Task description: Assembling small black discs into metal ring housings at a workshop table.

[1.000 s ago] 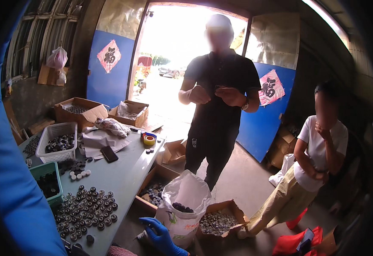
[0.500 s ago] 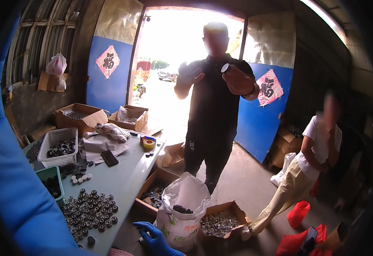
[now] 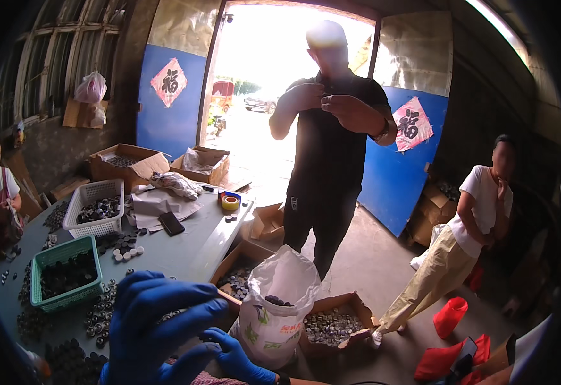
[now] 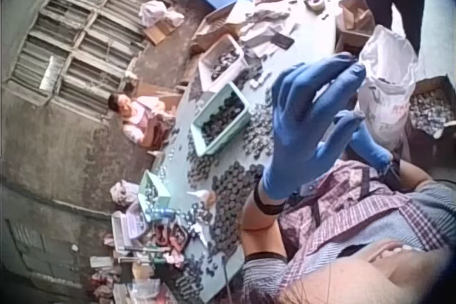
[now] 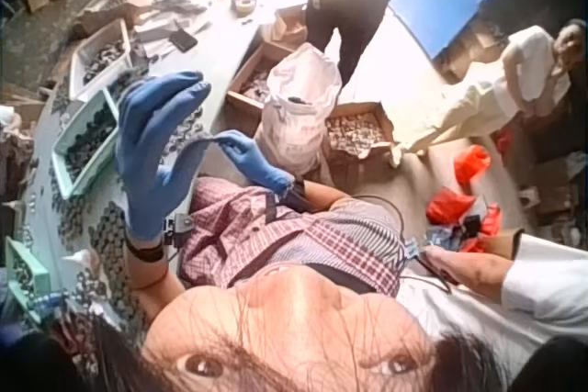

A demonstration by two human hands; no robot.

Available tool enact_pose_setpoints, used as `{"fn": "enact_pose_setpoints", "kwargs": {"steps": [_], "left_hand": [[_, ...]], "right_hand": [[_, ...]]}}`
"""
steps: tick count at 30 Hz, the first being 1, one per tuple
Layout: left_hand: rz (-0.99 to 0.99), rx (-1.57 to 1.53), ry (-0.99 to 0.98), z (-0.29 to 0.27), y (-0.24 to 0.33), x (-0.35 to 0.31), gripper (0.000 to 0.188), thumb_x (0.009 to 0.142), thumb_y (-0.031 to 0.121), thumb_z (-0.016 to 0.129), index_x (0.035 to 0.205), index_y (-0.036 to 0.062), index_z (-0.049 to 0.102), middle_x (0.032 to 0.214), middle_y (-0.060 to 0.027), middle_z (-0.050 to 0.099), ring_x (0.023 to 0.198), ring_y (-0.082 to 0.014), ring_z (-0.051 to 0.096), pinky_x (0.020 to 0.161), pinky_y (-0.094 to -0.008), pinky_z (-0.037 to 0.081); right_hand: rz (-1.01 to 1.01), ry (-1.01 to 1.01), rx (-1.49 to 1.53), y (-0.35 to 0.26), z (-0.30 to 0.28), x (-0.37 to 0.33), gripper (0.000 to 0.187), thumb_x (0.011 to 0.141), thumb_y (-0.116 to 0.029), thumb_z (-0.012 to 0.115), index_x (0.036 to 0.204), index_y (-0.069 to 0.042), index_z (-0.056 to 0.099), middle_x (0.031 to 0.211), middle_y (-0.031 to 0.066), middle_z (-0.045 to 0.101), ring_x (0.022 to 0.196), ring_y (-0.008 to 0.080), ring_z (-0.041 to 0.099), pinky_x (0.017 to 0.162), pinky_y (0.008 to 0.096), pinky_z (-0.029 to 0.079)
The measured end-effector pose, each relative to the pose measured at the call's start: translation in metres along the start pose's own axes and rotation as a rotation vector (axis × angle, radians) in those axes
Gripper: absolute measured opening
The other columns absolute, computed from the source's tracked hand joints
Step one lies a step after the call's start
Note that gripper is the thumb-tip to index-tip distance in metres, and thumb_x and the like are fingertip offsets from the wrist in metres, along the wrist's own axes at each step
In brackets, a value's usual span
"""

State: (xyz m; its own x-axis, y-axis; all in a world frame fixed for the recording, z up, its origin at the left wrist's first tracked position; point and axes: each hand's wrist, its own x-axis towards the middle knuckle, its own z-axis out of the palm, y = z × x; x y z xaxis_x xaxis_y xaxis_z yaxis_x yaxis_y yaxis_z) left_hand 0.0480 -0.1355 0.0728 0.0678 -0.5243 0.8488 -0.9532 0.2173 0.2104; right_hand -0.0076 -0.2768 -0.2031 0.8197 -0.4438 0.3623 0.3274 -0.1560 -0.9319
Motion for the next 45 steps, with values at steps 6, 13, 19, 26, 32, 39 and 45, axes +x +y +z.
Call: {"fn": "enact_pose_setpoints", "kwargs": {"steps": [6,13,19,26,32,39,45], "left_hand": [[0.005,-0.293,-0.233,0.040,0.012,-0.046,0.040,0.076,0.010,0.074,0.115,0.0057,0.064,0.115,-0.0103,0.064,0.103,-0.0308,0.060,0.092,-0.0427,0.045],[-0.025,-0.364,-0.403,0.086,0.031,-0.105,0.036,0.081,0.016,0.070,0.115,0.0063,0.063,0.108,-0.0095,0.064,0.098,-0.0301,0.061,0.090,-0.0434,0.047],[-0.021,-0.380,-0.379,0.070,0.042,-0.106,0.036,0.081,0.015,0.070,0.115,0.0057,0.063,0.109,-0.0105,0.064,0.099,-0.0295,0.061,0.091,-0.0420,0.047],[-0.031,-0.505,-0.466,0.058,0.069,-0.120,0.036,0.083,0.020,0.069,0.117,0.0064,0.063,0.108,-0.0125,0.064,0.102,-0.0313,0.060,0.095,-0.0437,0.046],[-0.107,-0.672,-0.460,0.074,0.011,-0.154,0.044,0.085,0.035,0.073,0.117,0.0064,0.065,0.109,-0.0133,0.065,0.101,-0.0306,0.063,0.090,-0.0423,0.048],[-0.672,-1.619,0.948,0.037,-0.139,-0.260,0.043,0.104,0.028,0.043,0.142,0.0085,0.049,0.142,-0.0059,0.055,0.127,-0.0175,0.054,0.109,-0.0366,0.037],[-0.770,-1.544,1.077,0.045,-0.134,-0.316,0.038,0.103,0.028,0.047,0.137,0.0130,0.056,0.132,-0.0019,0.063,0.114,-0.0126,0.061,0.100,-0.0315,0.044]], "right_hand": [[-0.083,-0.012,-0.007,0.027,0.006,-0.008,0.028,0.096,-0.001,0.056,0.123,-0.004,0.063,0.117,0.0092,0.063,0.110,0.0195,0.061,0.094,0.0292,0.046],[-0.079,-0.042,0.175,0.045,0.020,-0.010,0.029,0.096,0.001,0.057,0.124,-0.004,0.062,0.117,0.0089,0.062,0.110,0.0193,0.060,0.095,0.0290,0.045],[-0.111,-0.138,-0.073,0.012,0.025,-0.009,0.030,0.095,0.003,0.057,0.123,-0.005,0.064,0.115,0.0086,0.063,0.108,0.0190,0.060,0.094,0.0291,0.045],[-0.085,-0.218,-0.025,-0.002,0.042,-0.032,0.027,0.096,0.000,0.057,0.122,-0.003,0.063,0.116,0.0096,0.063,0.108,0.0191,0.061,0.096,0.0296,0.045],[-0.177,-0.311,0.116,0.019,0.040,0.003,0.027,0.094,0.002,0.057,0.120,-0.002,0.065,0.114,0.0102,0.065,0.106,0.0201,0.062,0.094,0.0328,0.048],[0.037,0.111,1.206,0.047,-0.055,0.126,0.030,0.100,-0.018,0.050,0.125,-0.008,0.062,0.115,0.0051,0.069,0.100,0.0161,0.065,0.088,0.0295,0.050],[0.246,0.145,1.492,0.121,-0.050,0.078,0.027,0.098,-0.013,0.050,0.120,-0.006,0.064,0.109,0.0093,0.071,0.097,0.0208,0.068,0.088,0.0364,0.054]]}}
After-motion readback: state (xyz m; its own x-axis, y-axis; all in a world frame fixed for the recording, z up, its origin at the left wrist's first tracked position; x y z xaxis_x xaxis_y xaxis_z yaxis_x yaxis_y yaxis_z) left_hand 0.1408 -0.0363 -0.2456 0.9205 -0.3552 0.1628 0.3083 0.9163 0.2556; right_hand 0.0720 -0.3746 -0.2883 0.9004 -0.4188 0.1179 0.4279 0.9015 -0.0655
